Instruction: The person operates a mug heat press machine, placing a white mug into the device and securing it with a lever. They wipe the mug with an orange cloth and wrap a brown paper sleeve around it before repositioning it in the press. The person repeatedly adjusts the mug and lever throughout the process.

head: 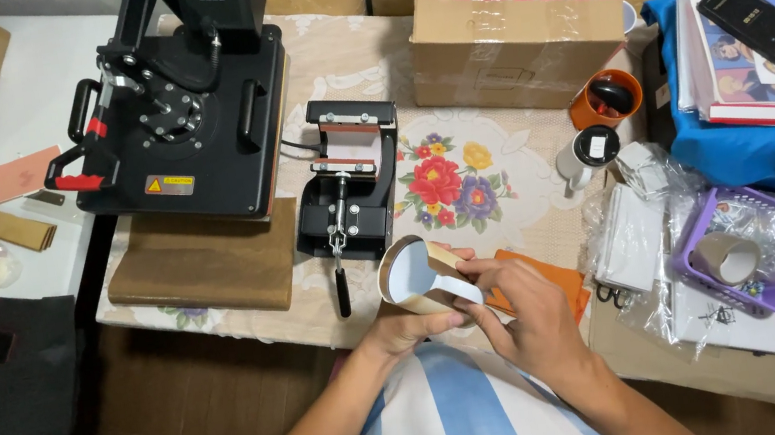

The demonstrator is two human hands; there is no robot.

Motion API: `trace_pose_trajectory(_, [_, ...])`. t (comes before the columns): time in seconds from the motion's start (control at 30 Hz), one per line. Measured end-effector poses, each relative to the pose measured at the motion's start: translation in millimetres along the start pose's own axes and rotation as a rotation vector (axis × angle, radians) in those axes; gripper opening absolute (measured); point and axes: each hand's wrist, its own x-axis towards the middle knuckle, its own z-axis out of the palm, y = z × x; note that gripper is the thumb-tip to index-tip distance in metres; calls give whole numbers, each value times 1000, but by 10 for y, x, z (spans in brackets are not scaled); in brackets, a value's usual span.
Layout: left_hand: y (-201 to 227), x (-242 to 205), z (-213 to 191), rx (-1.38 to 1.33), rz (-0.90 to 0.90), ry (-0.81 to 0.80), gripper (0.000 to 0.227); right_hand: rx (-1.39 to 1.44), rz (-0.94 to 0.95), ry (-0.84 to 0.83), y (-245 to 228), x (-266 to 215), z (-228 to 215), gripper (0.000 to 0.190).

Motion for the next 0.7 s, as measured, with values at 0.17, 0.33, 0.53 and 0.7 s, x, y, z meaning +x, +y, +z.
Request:
trace_pose_trajectory(0.17, [-276, 18, -53, 34, 36, 172, 57, 119, 129, -85, 77, 36, -87, 25])
trace_pose_trajectory(0.33, [-209, 41, 40, 35, 45, 169, 52, 138, 187, -138, 90, 64, -133, 24])
trace_pose_trajectory(0.53, [-91, 35, 49, 31, 29, 280, 60, 119, 196, -165, 189, 48, -5, 28])
trace_pose_trajectory(0.7, [114, -37, 27, 108, 9, 268, 64, 143, 283, -148, 305, -16, 225, 31])
